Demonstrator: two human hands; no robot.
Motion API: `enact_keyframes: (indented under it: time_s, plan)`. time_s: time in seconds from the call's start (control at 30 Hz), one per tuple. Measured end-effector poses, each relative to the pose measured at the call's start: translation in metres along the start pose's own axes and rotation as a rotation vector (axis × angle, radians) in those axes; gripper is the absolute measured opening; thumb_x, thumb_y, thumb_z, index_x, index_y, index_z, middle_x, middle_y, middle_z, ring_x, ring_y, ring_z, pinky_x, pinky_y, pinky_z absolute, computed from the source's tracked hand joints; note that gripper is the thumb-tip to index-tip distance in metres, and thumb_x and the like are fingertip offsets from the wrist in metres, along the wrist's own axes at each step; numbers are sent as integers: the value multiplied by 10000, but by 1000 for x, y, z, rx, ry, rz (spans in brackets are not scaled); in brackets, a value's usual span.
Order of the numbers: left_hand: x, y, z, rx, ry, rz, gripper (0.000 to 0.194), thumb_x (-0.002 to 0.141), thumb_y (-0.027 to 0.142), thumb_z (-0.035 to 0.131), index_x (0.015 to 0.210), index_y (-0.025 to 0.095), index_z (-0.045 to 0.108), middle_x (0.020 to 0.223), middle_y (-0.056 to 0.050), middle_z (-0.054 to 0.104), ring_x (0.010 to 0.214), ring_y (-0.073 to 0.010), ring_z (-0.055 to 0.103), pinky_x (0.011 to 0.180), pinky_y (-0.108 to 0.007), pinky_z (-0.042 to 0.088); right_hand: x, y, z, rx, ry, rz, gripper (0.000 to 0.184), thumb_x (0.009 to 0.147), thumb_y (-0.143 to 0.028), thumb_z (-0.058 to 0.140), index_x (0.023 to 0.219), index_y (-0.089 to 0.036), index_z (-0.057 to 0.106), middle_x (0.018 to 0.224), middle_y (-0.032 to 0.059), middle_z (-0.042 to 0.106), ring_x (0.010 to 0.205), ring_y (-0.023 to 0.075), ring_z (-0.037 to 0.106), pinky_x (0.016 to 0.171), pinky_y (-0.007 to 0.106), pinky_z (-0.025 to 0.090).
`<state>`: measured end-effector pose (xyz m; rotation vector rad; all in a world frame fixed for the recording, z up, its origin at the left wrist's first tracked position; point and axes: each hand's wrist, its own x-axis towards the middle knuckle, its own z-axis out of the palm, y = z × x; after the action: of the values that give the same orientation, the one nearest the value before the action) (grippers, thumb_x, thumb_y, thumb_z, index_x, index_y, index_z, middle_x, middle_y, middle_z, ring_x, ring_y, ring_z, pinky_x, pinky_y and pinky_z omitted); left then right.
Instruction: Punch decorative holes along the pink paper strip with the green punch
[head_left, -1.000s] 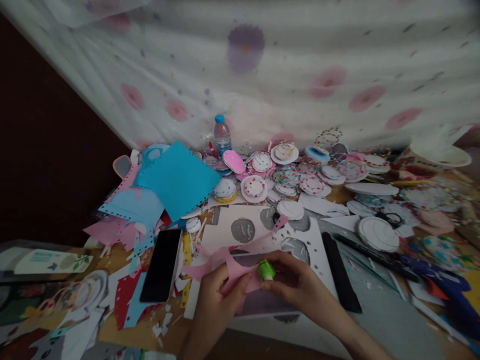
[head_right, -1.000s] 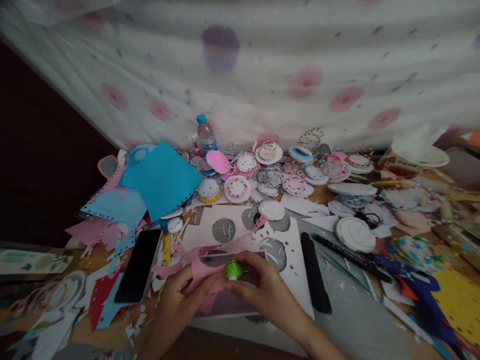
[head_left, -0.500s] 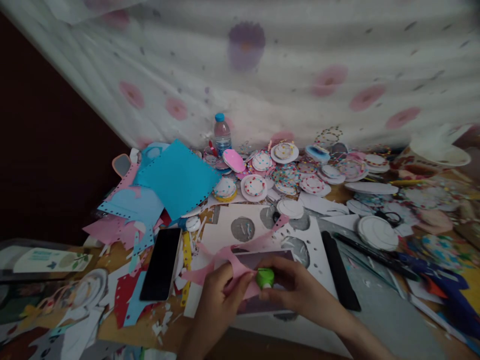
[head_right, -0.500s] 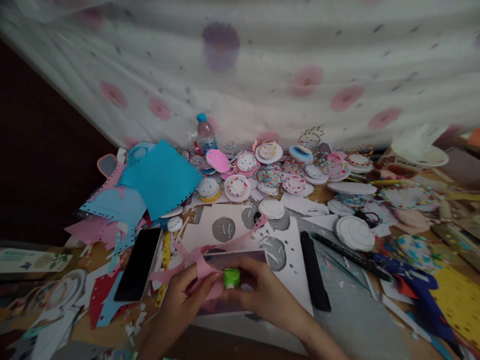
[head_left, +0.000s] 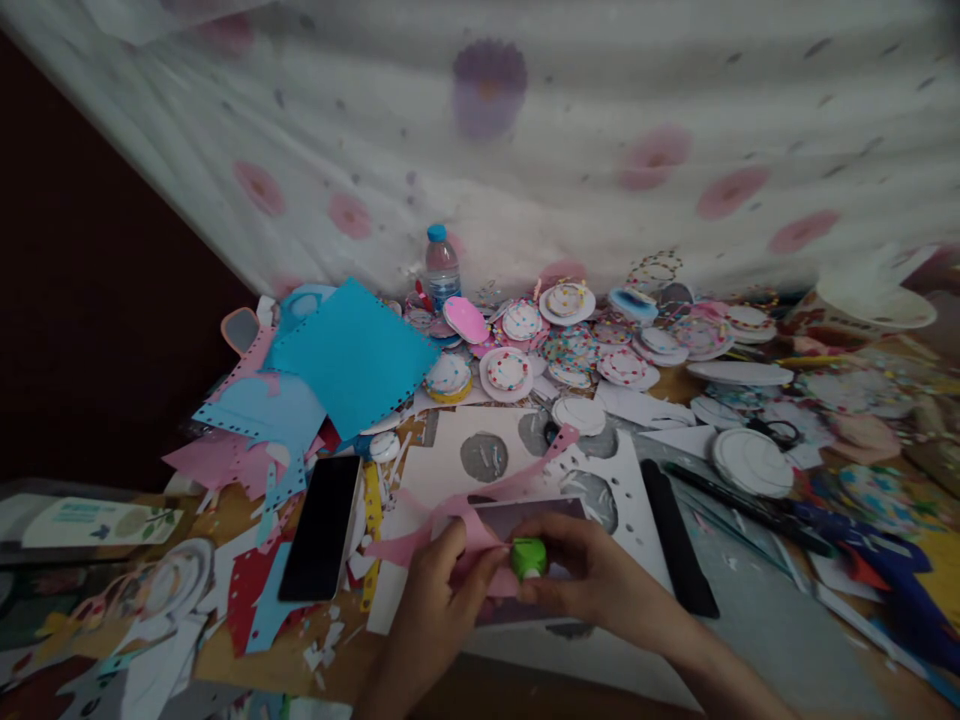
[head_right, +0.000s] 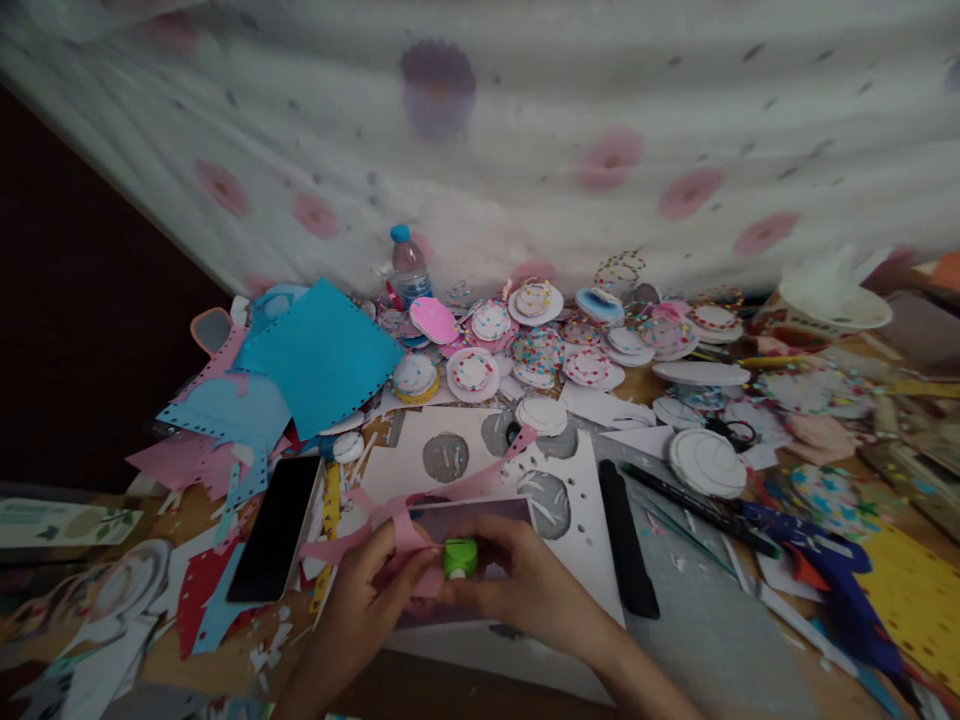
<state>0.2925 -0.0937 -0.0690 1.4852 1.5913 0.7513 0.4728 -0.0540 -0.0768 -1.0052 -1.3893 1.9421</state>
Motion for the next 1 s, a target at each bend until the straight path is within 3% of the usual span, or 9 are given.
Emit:
enact_keyframes:
  time_s: [0.27,0.4,0.57,0.77,0.87,0.93,1.0]
  plan:
    - [0,-5,0,29,-18,7,238,880,371,512,793,169,603,749,-43,690,721,-179,627,614,-241,450,1,4,-1,-25,1,0,308,678,-332,780,926,-202,653,801,-11,603,750,150,551,707,272,448]
    - [-2,-4,-1,15,-31,-4,241,878,377,515,827,165,618,739,-44,687,711,-179,623,604,-241,445,-1,0,-2,-156,33,-18,298,688,-372,766,901,-194,658,799,5,611,765,173,539,719,299,434]
    - [-1,-6,1,-5,-36,2,243,879,381,517,850,163,618,714,-39,668,717,-182,615,611,-243,450,-4,-8,0,-263,43,-91,251,747,-395,707,893,-197,653,841,22,614,834,202,556,773,327,432]
    - [-1,-7,1,5,-20,28,223,872,352,528,788,164,614,735,-42,657,709,-173,606,638,-250,470,-6,3,1,-389,102,-192,237,806,-400,625,932,-199,634,913,70,621,880,244,561,806,404,444]
    - [-1,1,-3,-53,36,45,152,790,311,636,865,179,650,860,-48,681,835,-196,631,757,-276,494,-6,5,2,-376,98,-241,240,820,-353,617,1018,-218,622,998,80,644,953,255,573,857,429,442]
    - [-1,9,-4,-187,-10,7,346,690,265,731,1023,210,657,1016,-47,693,970,-223,630,850,-296,493,-6,2,3,-350,91,-274,257,827,-317,615,1070,-235,613,1075,80,644,1018,254,569,895,431,433]
    - [-1,15,-4,-324,-90,-86,496,616,225,778,1096,222,654,1033,-40,708,957,-231,647,810,-286,517,-6,1,4,-346,87,-282,264,831,-285,615,1093,-253,614,1098,70,646,1036,246,569,904,423,431]
